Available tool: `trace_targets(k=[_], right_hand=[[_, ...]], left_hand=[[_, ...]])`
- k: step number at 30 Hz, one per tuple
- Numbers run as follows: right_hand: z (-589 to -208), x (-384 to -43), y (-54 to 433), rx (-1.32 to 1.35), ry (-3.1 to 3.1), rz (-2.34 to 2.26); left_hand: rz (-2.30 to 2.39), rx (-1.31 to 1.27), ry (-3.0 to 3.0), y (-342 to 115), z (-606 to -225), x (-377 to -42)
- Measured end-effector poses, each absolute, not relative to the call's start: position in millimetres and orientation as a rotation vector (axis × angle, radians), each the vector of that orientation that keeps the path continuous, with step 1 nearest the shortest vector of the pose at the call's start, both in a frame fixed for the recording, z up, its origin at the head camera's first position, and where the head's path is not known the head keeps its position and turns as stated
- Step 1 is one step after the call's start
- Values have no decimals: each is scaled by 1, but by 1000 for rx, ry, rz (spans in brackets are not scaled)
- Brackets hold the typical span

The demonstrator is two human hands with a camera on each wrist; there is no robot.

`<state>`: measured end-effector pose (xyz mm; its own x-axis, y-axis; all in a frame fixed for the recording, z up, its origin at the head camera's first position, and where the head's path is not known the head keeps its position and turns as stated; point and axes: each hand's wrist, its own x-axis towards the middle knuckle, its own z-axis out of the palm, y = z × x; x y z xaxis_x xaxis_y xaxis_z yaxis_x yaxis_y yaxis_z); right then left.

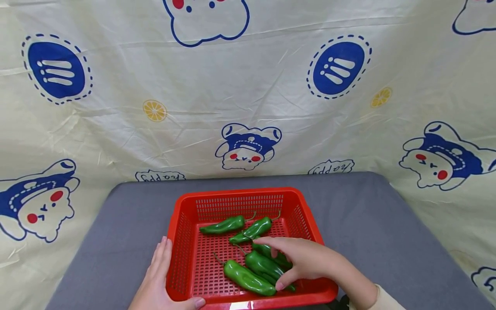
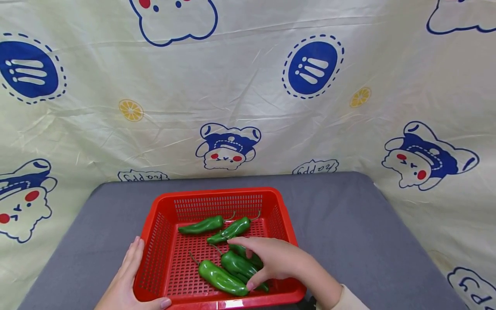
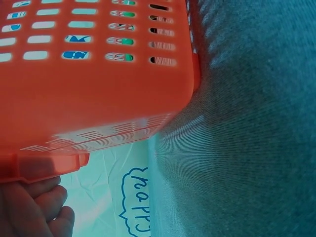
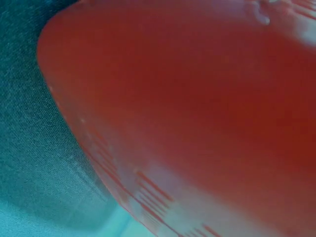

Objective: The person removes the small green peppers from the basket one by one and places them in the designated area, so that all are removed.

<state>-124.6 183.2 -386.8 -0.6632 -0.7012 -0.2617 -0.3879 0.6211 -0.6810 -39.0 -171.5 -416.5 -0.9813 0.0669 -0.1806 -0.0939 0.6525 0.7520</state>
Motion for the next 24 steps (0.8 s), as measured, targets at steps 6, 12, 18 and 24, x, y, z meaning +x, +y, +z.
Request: trace_targets(k=[6, 12, 18, 24], right_hand=[[-389, -124, 177, -898, 2349, -740], [-389, -123, 173, -907, 2398, -639], [-394, -124, 167, -902, 2389, -508], [-397, -133, 165, -893, 2328, -396]], left_hand=[[1242, -28, 2665, -172, -417, -38], [1248, -20, 2659, -172, -417, -38], [1221, 5, 2704, -172, -418, -37], [1253, -24, 2658, -171, -417, -38]])
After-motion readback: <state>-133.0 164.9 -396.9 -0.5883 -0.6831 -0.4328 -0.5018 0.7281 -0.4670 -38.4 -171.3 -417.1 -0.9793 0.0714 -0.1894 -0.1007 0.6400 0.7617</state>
